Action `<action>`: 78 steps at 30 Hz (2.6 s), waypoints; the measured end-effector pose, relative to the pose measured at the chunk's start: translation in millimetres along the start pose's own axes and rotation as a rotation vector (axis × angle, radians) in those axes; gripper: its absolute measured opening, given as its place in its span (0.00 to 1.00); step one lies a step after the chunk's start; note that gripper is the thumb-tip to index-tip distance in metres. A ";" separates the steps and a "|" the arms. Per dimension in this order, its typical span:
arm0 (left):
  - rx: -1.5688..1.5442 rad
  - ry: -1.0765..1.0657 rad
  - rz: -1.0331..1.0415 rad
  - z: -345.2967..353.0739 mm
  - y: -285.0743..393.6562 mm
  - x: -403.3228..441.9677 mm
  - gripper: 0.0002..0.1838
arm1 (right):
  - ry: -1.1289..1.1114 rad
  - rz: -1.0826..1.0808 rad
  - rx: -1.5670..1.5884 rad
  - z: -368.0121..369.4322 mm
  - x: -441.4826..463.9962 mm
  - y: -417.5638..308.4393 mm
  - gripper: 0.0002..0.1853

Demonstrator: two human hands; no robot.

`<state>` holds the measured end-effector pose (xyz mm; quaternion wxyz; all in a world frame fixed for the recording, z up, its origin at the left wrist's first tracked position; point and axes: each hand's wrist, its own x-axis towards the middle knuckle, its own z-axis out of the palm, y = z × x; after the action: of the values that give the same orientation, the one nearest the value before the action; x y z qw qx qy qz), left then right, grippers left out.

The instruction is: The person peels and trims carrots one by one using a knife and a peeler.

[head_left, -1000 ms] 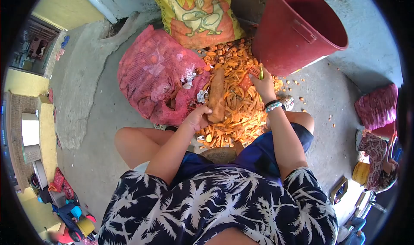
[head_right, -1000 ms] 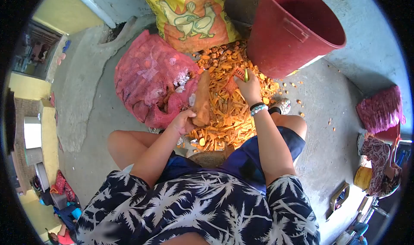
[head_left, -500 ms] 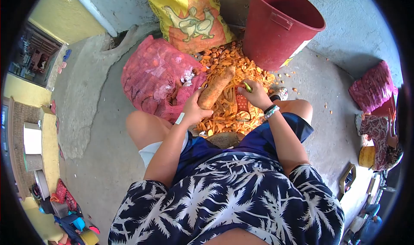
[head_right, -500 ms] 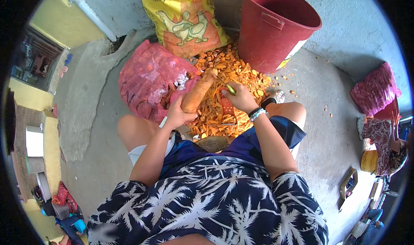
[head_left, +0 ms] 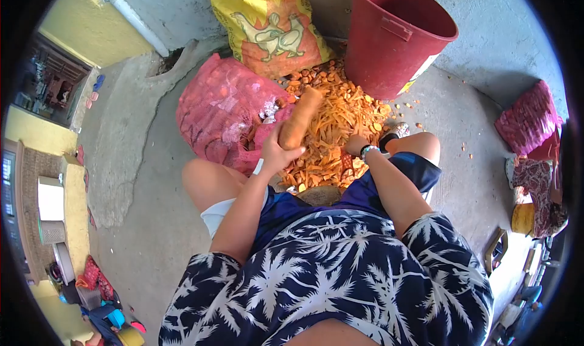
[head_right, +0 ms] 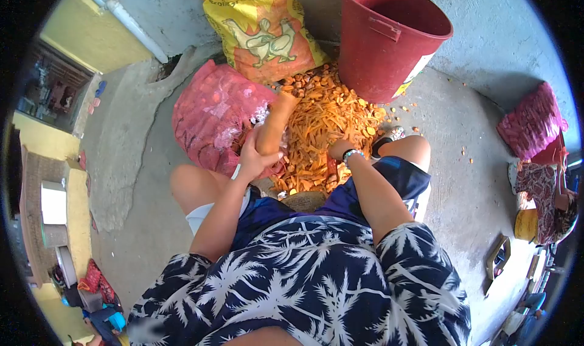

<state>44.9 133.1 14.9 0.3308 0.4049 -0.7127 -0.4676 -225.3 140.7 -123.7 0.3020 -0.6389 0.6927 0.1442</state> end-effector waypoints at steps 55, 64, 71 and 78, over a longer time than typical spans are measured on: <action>-1.091 0.144 -0.099 10.5 -19.9 15.7 0.28 | 0.161 -0.332 1.289 -73.0 -73.8 -106.9 0.15; -1.147 -0.504 -0.472 -20.5 19.6 25.3 0.32 | 0.368 -0.487 0.881 -101.9 -83.0 -65.8 0.18; -0.268 -0.317 -0.210 6.1 0.0 26.7 0.32 | 0.516 -0.514 0.558 -95.7 -96.4 -59.0 0.14; 0.390 -0.096 0.053 1.3 13.5 34.2 0.28 | 0.371 -0.218 0.172 -96.3 -66.3 -62.5 0.15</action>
<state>24.7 106.5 30.3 0.2240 0.4196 -0.8151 -0.3308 -187.0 128.4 2.6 0.2368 -0.6975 0.6729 -0.0687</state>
